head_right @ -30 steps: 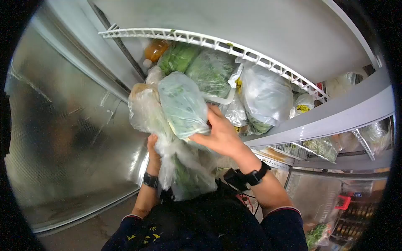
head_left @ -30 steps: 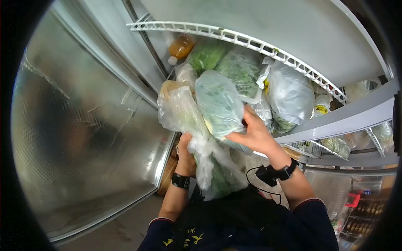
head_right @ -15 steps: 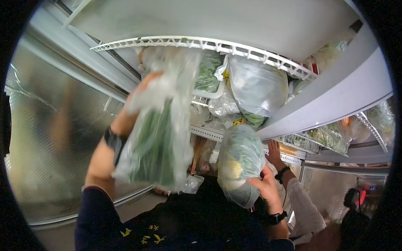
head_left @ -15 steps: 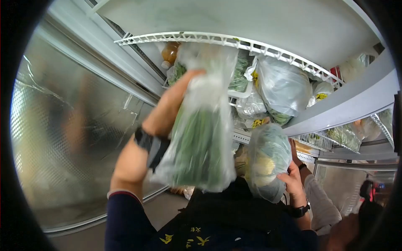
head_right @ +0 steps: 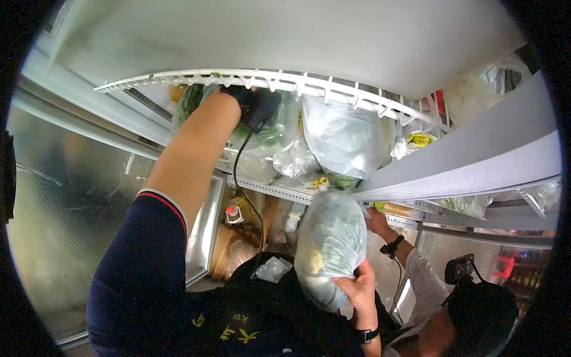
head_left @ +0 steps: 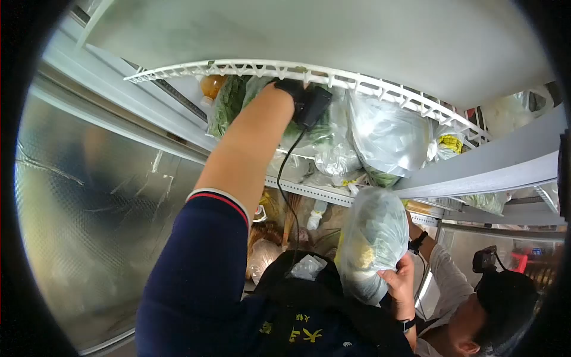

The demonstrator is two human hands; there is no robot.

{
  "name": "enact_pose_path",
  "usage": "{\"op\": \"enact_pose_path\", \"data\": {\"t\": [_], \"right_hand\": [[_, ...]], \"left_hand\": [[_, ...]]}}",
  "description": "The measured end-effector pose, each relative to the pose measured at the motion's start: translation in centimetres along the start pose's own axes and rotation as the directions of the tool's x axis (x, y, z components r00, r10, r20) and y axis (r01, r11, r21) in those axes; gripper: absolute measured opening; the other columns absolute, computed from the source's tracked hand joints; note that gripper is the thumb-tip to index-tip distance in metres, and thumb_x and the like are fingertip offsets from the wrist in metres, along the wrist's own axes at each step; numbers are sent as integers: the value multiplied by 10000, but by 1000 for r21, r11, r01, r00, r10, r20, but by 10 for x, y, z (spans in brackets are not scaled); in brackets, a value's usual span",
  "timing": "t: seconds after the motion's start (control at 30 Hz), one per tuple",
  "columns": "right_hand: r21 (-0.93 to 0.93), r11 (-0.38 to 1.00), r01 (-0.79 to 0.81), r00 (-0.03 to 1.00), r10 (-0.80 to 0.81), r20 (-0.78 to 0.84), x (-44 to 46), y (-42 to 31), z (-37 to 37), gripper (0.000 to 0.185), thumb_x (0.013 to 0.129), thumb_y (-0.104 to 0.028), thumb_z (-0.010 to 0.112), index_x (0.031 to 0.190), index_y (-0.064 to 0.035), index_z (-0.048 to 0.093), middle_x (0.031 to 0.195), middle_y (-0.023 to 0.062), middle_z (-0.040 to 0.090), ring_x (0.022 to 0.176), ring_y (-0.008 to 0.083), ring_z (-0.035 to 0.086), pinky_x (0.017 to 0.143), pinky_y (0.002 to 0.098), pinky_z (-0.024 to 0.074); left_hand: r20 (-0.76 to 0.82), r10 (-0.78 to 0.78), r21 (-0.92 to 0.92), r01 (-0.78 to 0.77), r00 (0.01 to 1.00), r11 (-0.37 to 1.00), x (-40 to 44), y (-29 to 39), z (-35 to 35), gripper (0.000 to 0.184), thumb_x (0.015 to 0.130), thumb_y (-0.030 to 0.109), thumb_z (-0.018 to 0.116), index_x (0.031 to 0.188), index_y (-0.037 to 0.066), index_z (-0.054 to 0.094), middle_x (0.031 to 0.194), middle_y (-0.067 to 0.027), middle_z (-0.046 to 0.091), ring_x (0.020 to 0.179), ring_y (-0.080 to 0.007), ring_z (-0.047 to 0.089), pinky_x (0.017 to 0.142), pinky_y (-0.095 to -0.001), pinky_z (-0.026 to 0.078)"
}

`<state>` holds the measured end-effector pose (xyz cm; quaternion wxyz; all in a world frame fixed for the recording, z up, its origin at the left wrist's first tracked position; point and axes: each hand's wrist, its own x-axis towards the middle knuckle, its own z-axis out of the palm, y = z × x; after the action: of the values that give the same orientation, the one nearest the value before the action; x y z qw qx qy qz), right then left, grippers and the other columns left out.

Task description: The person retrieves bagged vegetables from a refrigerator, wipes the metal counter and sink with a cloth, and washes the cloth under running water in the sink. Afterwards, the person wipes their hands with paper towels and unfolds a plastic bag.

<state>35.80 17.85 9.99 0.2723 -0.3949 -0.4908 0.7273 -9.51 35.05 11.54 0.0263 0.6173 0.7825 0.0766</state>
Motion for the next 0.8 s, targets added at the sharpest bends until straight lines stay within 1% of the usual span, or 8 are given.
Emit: {"op": "enact_pose_path", "data": {"t": [0.1, 0.3, 0.5, 0.57, 0.67, 0.7, 0.77, 0.8], "right_hand": [[23, 985, 173, 982, -174, 77, 19, -40, 22, 610, 651, -110, 731, 1192, 12, 477, 1102, 82, 576, 1022, 171, 543, 897, 303, 412], [546, 814, -200, 974, 103, 202, 99, -100, 89, 443, 785, -237, 586, 1134, 24, 508, 1041, 131, 604, 910, 240, 615, 783, 342, 518], [562, 741, -367, 875, 71, 478, 160, -119, 136, 370, 847, -261, 494, 1095, 9, 544, 992, 129, 629, 881, 238, 627, 787, 366, 520], [578, 748, -324, 903, 63, 425, 162, -109, 127, 408, 856, -270, 475, 1146, 15, 510, 1058, 145, 605, 891, 242, 625, 799, 367, 519], [602, 794, 79, 958, -227, 174, 147, -101, 118, 480, 871, -325, 437, 1245, -24, 432, 1168, 164, 538, 1001, 270, 581, 859, 413, 492], [168, 925, 340, 930, -357, 86, 143, -107, 118, 508, 874, -375, 415, 1245, -29, 432, 1156, 155, 546, 1044, 267, 555, 885, 429, 472], [579, 815, 7, 939, -204, 276, 164, -115, 107, 474, 888, -334, 410, 1230, -8, 437, 1151, 147, 549, 1051, 254, 548, 898, 416, 460], [601, 789, 127, 910, -333, 246, 167, -116, 120, 421, 913, -290, 385, 1228, -16, 432, 1161, 151, 537, 1040, 255, 552, 901, 404, 464]], "left_hand": [[-28, 31, -67, -33, 999, 997, -5, -4, -18, 455, 874, 348, 481, 1239, 76, 468, 1258, -102, 491, 1146, -251, 471, 969, -325, 365], [-76, 11, -348, -37, 997, 937, -49, -25, -83, 482, 862, 386, 496, 1238, 86, 474, 1259, -100, 495, 1151, -253, 467, 966, -324, 365], [-45, -170, -613, 107, 984, 783, -80, -53, -113, 509, 850, 424, 511, 1237, 95, 480, 1261, -99, 499, 1157, -255, 464, 963, -324, 366], [20, -88, -608, 82, 996, 789, -77, -42, -109, 518, 846, 436, 516, 1237, 99, 482, 1261, -98, 500, 1159, -255, 463, 962, -324, 367], [88, -39, -579, 83, 995, 811, -77, -25, -99, 527, 842, 449, 521, 1236, 102, 484, 1262, -98, 502, 1161, -256, 462, 962, -324, 367], [52, 52, -443, -23, 997, 896, -78, -16, -93, 487, 821, 425, 551, 1146, 62, 539, 1168, -143, 547, 1083, -280, 510, 914, -340, 395], [-50, 134, -388, -143, 990, 911, -83, -8, -86, 640, 715, 460, 669, 1194, 67, 508, 1187, -182, 529, 1104, -326, 493, 932, -365, 397], [-88, 138, -365, -161, 986, 917, -79, -12, -78, 582, 734, 422, 662, 1169, 60, 523, 1158, -183, 545, 1068, -326, 516, 902, -364, 418]]}}
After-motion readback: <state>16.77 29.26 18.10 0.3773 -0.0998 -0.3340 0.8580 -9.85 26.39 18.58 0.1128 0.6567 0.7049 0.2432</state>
